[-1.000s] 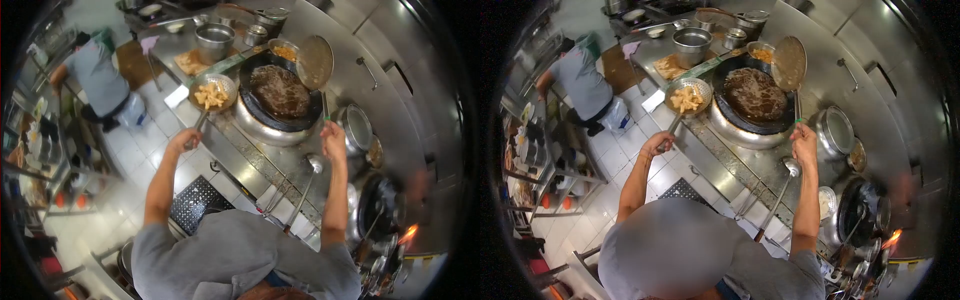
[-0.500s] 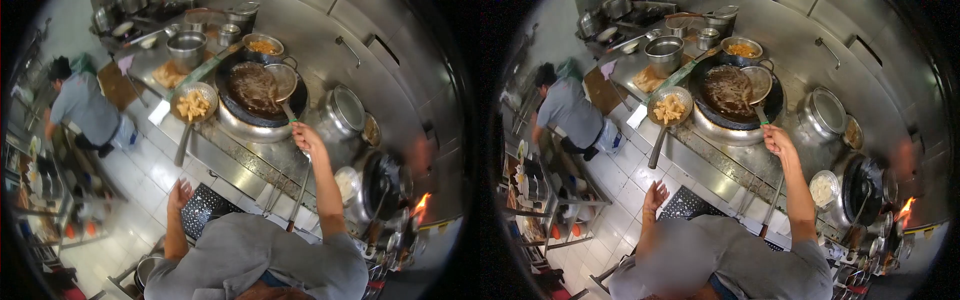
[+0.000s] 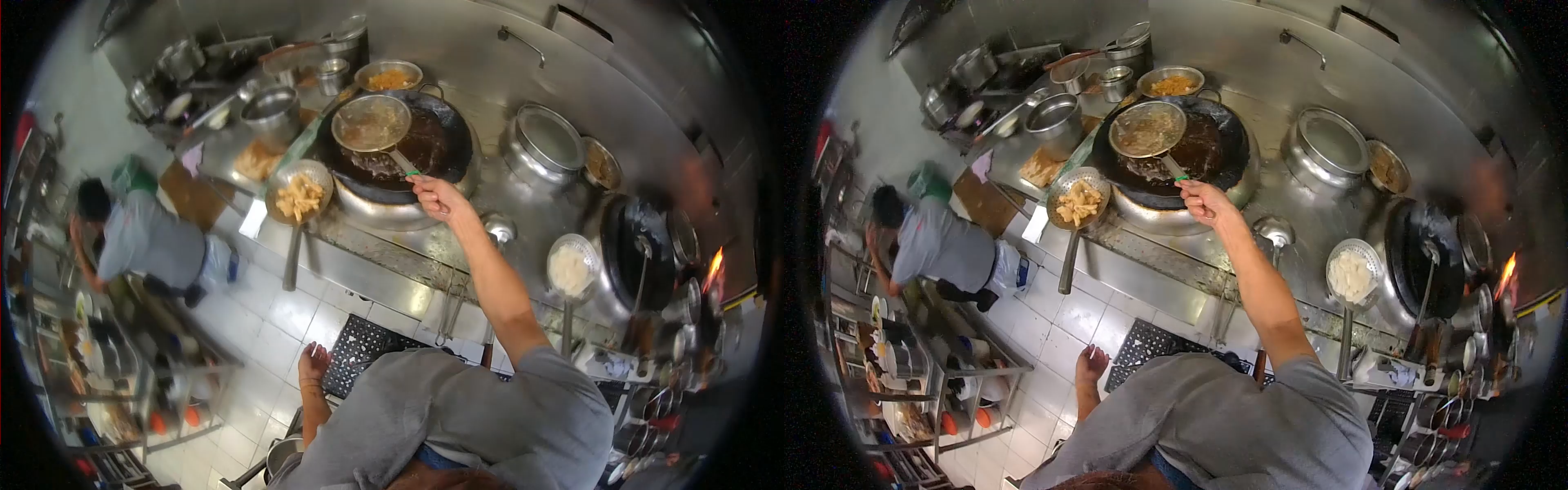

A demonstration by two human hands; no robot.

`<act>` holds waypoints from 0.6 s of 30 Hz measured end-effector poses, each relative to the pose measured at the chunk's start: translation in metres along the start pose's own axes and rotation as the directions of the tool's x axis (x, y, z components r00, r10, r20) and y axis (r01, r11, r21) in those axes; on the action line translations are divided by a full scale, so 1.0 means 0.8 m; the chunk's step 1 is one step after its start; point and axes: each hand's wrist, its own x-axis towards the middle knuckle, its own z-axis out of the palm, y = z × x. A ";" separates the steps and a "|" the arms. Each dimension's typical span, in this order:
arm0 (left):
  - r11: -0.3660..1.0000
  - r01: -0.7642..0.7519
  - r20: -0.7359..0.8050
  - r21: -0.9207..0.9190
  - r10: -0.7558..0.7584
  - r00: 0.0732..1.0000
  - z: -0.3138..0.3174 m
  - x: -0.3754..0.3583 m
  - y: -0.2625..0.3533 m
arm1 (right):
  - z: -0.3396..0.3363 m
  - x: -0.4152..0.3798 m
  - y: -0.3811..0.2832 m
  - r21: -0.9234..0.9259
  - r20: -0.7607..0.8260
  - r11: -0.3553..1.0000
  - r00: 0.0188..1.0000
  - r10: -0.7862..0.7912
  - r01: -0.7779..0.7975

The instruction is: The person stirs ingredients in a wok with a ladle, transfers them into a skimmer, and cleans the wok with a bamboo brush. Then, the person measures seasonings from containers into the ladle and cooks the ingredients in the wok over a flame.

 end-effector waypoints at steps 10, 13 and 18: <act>0.836 0.019 -0.126 0.549 0.060 0.990 -0.108 0.062 -0.061 | -0.016 -0.080 -0.058 -0.710 -0.205 0.675 0.857 -0.472 0.201; 0.192 -0.150 0.133 0.970 0.099 0.986 -0.194 0.092 -0.109 | -0.063 -0.082 -0.102 -0.938 -0.177 0.340 0.751 -0.635 0.066; -0.152 -0.078 0.081 0.985 0.014 0.997 -0.241 0.065 -0.148 | -0.094 -0.116 -0.157 -0.938 -0.240 0.333 0.864 -0.443 -0.090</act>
